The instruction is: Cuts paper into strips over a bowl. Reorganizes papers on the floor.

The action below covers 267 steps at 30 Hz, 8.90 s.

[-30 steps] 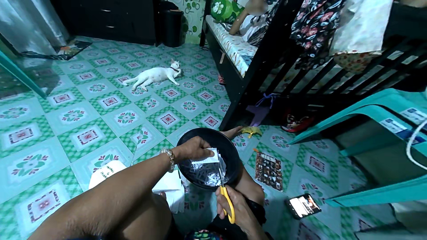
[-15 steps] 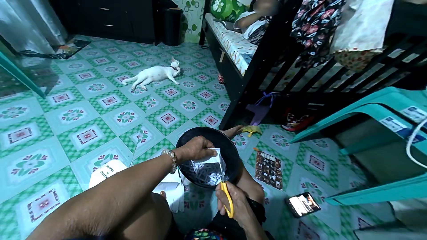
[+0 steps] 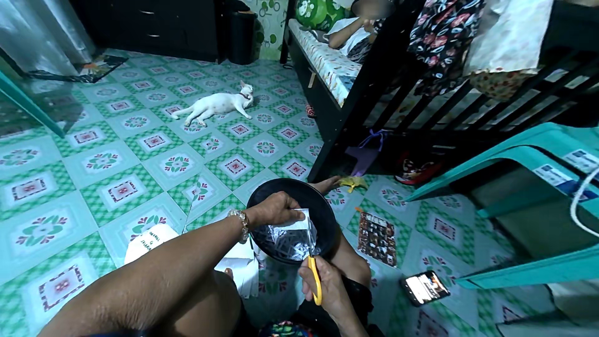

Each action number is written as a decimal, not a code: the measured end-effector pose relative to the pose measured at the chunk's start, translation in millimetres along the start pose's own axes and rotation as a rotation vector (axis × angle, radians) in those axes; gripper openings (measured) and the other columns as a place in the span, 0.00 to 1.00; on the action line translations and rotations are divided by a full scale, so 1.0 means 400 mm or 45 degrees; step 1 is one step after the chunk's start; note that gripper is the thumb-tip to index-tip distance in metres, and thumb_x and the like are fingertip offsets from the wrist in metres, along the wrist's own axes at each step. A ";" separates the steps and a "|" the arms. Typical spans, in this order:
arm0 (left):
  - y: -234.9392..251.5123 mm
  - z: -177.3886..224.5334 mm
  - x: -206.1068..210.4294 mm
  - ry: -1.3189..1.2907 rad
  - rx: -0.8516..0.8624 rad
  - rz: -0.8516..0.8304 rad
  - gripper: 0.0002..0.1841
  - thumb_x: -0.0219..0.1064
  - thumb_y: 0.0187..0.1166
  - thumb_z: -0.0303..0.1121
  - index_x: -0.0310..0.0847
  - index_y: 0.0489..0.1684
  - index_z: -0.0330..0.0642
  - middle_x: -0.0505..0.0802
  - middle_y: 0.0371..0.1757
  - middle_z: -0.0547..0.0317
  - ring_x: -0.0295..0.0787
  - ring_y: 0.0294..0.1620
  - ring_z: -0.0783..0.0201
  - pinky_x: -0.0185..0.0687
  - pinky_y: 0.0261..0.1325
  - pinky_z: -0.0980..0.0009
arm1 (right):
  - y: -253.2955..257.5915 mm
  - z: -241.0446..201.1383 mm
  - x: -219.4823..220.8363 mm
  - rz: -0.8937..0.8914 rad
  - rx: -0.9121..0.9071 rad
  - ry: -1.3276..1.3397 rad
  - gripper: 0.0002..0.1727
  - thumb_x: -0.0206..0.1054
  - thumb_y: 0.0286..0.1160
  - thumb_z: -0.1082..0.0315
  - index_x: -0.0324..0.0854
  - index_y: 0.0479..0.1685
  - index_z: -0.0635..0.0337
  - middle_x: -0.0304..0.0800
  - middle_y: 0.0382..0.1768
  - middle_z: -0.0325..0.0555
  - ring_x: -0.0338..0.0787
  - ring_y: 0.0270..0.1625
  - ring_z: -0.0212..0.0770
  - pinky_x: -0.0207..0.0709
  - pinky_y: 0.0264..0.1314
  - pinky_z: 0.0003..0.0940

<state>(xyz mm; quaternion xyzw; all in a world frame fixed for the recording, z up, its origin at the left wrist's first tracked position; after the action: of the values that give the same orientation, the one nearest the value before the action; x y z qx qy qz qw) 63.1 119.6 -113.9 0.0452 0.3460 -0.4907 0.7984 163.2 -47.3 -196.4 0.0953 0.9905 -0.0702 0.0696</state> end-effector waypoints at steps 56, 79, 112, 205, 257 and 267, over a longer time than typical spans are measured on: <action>0.003 0.026 0.023 -0.113 0.065 -0.030 0.11 0.69 0.83 0.31 0.88 0.51 0.31 0.90 0.38 0.56 0.79 0.35 0.73 0.76 0.46 0.72 | 0.103 -0.109 -0.044 0.326 -0.215 0.244 0.15 0.71 0.60 0.84 0.76 0.45 0.66 0.86 0.26 0.31 0.88 0.26 0.23 0.87 0.34 0.20; -0.034 0.028 0.016 -0.408 -0.223 -0.113 0.06 0.74 0.77 0.29 0.86 0.37 0.35 0.87 0.26 0.67 0.80 0.24 0.80 0.78 0.36 0.81 | 0.142 -0.142 -0.065 0.517 -0.613 0.341 0.18 0.73 0.52 0.84 0.78 0.42 0.60 0.88 0.27 0.25 0.87 0.30 0.17 0.83 0.37 0.14; -0.081 0.027 -0.027 -0.817 0.019 0.091 0.13 0.68 0.81 0.27 0.82 0.60 0.34 0.90 0.41 0.63 0.86 0.42 0.75 0.83 0.49 0.76 | 0.111 -0.165 -0.064 0.396 -0.447 0.489 0.17 0.67 0.57 0.86 0.73 0.43 0.59 0.89 0.22 0.29 0.91 0.25 0.27 0.88 0.33 0.22; -0.044 0.037 -0.016 -0.727 -0.149 0.487 0.02 0.75 0.74 0.23 0.88 0.35 0.34 0.91 0.25 0.67 0.87 0.27 0.78 0.84 0.41 0.79 | 0.022 -0.094 -0.016 0.136 -0.155 0.042 0.12 0.69 0.75 0.69 0.81 0.49 0.69 0.83 0.19 0.30 0.80 0.17 0.18 0.77 0.22 0.14; -0.032 0.012 0.007 -0.850 -0.249 0.440 0.07 0.73 0.75 0.21 0.85 0.46 0.30 0.91 0.32 0.62 0.87 0.31 0.76 0.85 0.45 0.78 | 0.045 -0.081 -0.004 -0.030 0.063 0.041 0.11 0.64 0.82 0.66 0.78 0.50 0.67 0.83 0.22 0.31 0.84 0.22 0.22 0.81 0.29 0.17; -0.030 0.013 0.007 -0.856 -0.255 0.449 0.06 0.73 0.75 0.21 0.85 0.44 0.30 0.91 0.31 0.63 0.87 0.30 0.77 0.84 0.44 0.79 | 0.043 -0.078 -0.005 -0.008 0.037 0.064 0.12 0.63 0.82 0.65 0.77 0.51 0.67 0.84 0.23 0.32 0.85 0.22 0.22 0.82 0.30 0.18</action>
<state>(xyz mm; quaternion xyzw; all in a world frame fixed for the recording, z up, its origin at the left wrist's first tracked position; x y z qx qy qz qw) 56.7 109.2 -108.5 -0.1376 0.0982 -0.2970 0.9398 164.5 -26.1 -167.8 0.0948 0.9911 -0.0825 0.0432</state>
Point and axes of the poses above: each hand's wrist, its own y-axis towards the middle knuckle, its own x-axis out of the palm, z = x × y, the point moved 5 cm from there along y, towards the middle knuckle
